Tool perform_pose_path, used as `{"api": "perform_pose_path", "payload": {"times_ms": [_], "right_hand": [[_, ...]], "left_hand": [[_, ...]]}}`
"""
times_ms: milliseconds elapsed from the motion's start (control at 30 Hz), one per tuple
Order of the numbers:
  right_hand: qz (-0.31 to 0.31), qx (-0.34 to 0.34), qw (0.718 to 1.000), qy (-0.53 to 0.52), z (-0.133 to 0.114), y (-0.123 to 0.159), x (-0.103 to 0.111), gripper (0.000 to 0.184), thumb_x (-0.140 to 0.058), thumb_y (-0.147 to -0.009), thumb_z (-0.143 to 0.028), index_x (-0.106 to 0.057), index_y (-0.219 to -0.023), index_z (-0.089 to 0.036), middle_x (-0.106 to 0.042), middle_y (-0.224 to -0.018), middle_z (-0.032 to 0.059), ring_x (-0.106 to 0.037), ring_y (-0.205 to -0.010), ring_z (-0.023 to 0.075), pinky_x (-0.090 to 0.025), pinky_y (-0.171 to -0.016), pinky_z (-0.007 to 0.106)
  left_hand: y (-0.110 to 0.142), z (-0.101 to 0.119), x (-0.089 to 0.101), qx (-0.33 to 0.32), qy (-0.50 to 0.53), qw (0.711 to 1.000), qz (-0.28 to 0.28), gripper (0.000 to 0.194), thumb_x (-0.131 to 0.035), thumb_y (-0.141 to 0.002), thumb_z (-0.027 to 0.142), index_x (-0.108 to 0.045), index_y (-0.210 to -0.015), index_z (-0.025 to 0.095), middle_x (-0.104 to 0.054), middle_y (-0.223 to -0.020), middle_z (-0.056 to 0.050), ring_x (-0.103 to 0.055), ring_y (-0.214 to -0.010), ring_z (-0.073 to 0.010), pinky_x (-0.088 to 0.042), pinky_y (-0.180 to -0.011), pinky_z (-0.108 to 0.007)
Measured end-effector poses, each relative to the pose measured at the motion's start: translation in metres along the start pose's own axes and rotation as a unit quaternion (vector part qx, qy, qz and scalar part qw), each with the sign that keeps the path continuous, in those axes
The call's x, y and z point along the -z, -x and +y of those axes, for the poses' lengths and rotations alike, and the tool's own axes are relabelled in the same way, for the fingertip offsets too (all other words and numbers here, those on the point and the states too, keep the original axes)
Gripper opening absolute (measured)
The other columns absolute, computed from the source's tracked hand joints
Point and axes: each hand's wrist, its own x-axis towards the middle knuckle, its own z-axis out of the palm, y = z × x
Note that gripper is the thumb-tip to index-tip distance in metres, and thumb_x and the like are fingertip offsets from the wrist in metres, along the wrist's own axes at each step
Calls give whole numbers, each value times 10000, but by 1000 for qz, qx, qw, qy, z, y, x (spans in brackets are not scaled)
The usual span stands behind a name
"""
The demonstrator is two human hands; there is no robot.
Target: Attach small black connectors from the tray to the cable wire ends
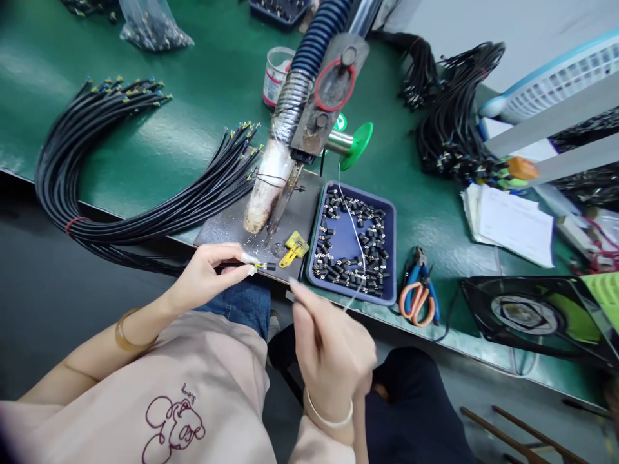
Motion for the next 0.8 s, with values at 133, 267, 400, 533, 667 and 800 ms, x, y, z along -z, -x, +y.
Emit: {"api": "perform_pose_path", "payload": {"times_ms": [133, 267, 400, 533, 667, 800], "right_hand": [[-112, -55, 976, -176, 4, -37, -39, 252, -588, -978, -345, -724, -838, -186, -702, -637, -3, -640, -505, 122, -497, -512, 212], [-159, -75, 939, -297, 10, -40, -49, 281, -577, -989, -372, -679, -805, -186, -665, -604, -23, -614, -495, 108, -477, -488, 196], [-143, -72, 932, -324, 12, -37, -54, 270, -576, -996, -401, -696, -871, -194, -671, -648, -19, -626, -533, 107, -494, -513, 199], [-100, -56, 952, -284, 12, -32, -62, 252, -559, -1003, -364, -723, -884, -213, -678, -688, -10, -631, -554, 113, -501, -526, 211], [29, -29, 983, -182, 12, -22, -58, 109, -663, -953, -295, -758, -951, -242, -667, -673, -32, -546, -483, 90, -420, -463, 211], [78, 45, 995, -44, 4, -18, -47, 249, -766, -885, -222, -741, -1129, -270, -580, -571, -84, -417, -423, 64, -368, -464, 214]], "left_hand": [[2, 1, 0, -146, -100, 984, 21, 96, -689, -900, 131, -755, -831, 126, -644, -638, -4, -523, -565, -105, -444, -564, -233], [3, -6, -3, -255, -137, 955, 63, 86, -674, -924, 144, -752, -887, 153, -757, -744, -51, -646, -653, -138, -530, -682, -272], [5, -3, -4, -102, -32, 994, 32, 137, -642, -927, 171, -737, -833, 142, -727, -681, -32, -599, -530, -101, -488, -541, -216], [-2, 4, 2, 152, 164, 971, -88, 197, -663, -888, 274, -687, -763, 123, -631, -553, 8, -415, -381, -45, -325, -389, -179], [-10, 2, 4, 216, 226, 944, -110, 202, -752, -784, 313, -704, -774, 116, -652, -579, -6, -414, -416, -45, -321, -408, -176], [-6, -2, -4, 144, 169, 974, -38, 141, -714, -804, 244, -715, -750, 115, -675, -641, -22, -546, -551, -90, -459, -549, -202]]}}
